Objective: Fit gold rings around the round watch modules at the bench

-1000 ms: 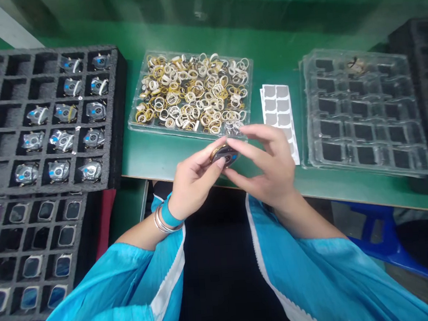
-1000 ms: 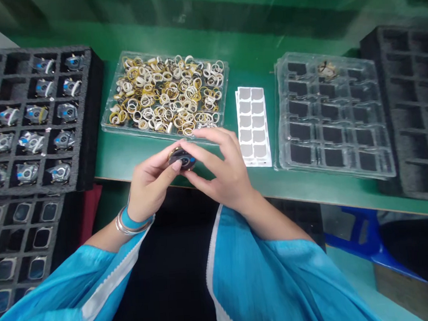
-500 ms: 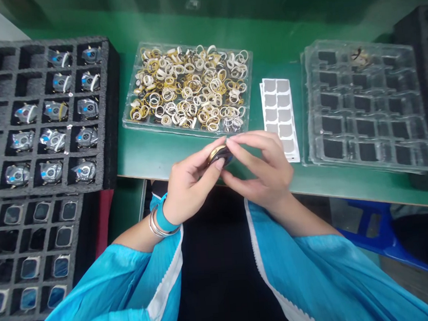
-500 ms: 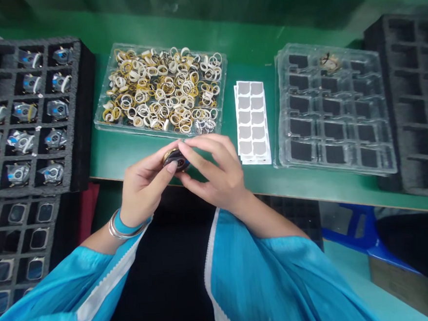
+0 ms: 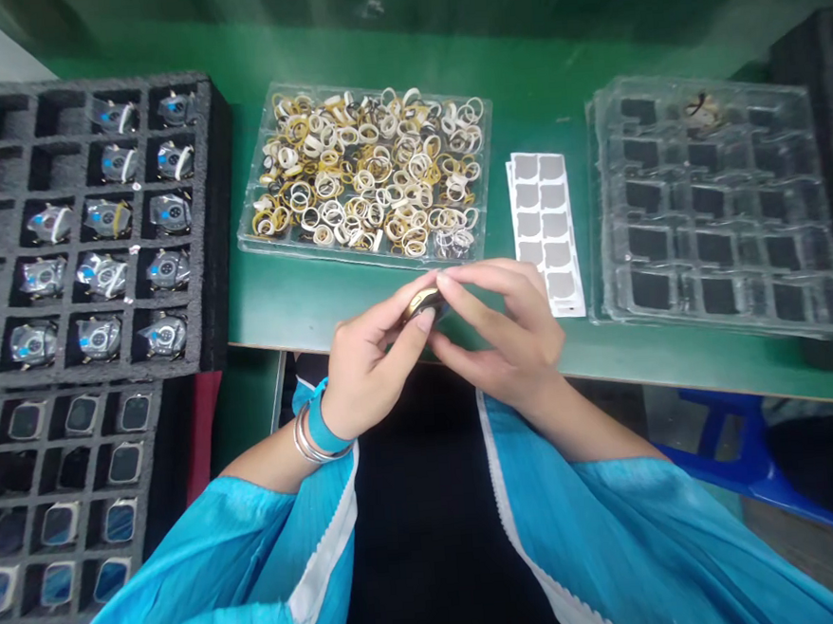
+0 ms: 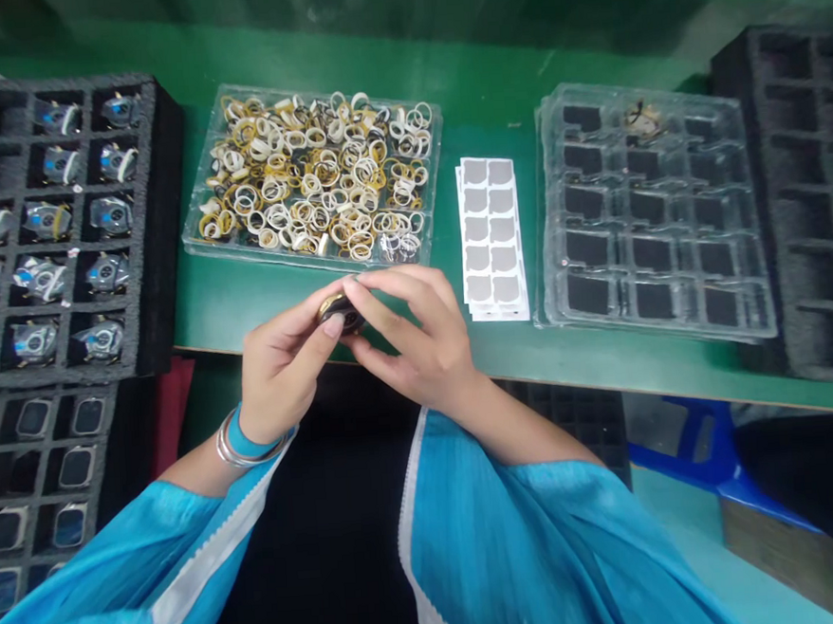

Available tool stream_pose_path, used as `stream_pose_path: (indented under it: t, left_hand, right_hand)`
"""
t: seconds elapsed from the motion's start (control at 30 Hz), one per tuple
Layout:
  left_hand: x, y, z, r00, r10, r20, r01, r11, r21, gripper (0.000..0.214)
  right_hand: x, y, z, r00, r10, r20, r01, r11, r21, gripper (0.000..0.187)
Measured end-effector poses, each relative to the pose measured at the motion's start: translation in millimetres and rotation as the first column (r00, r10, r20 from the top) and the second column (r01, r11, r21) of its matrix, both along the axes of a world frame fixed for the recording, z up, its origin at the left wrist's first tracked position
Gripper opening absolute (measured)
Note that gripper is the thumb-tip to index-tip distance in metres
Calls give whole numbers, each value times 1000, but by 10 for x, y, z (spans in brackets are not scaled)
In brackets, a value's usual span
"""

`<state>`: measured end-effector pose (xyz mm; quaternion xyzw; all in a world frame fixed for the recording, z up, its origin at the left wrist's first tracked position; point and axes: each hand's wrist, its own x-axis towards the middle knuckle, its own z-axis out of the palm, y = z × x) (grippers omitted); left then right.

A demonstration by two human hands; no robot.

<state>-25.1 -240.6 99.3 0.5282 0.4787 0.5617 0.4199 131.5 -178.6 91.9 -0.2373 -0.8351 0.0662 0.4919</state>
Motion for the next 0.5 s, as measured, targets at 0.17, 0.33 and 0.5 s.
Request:
stream_pose_path:
  t: [0.17, 0.33, 0.5]
  left_hand:
    - [-9, 30, -55, 1000, -24, 1, 24, 999, 26, 32]
    - [27, 85, -86, 964, -115, 239, 125, 992, -28, 29]
    - [95, 151, -158, 884, -178, 432, 227, 972, -65, 27]
  right_hand:
    - [67, 5, -11, 988, 115, -103, -140, 945, -295, 45]
    - [100, 53, -57, 945, 164, -282, -311, 715, -626, 14]
    - [24, 46, -120, 949, 99, -299, -240, 842, -483, 5]
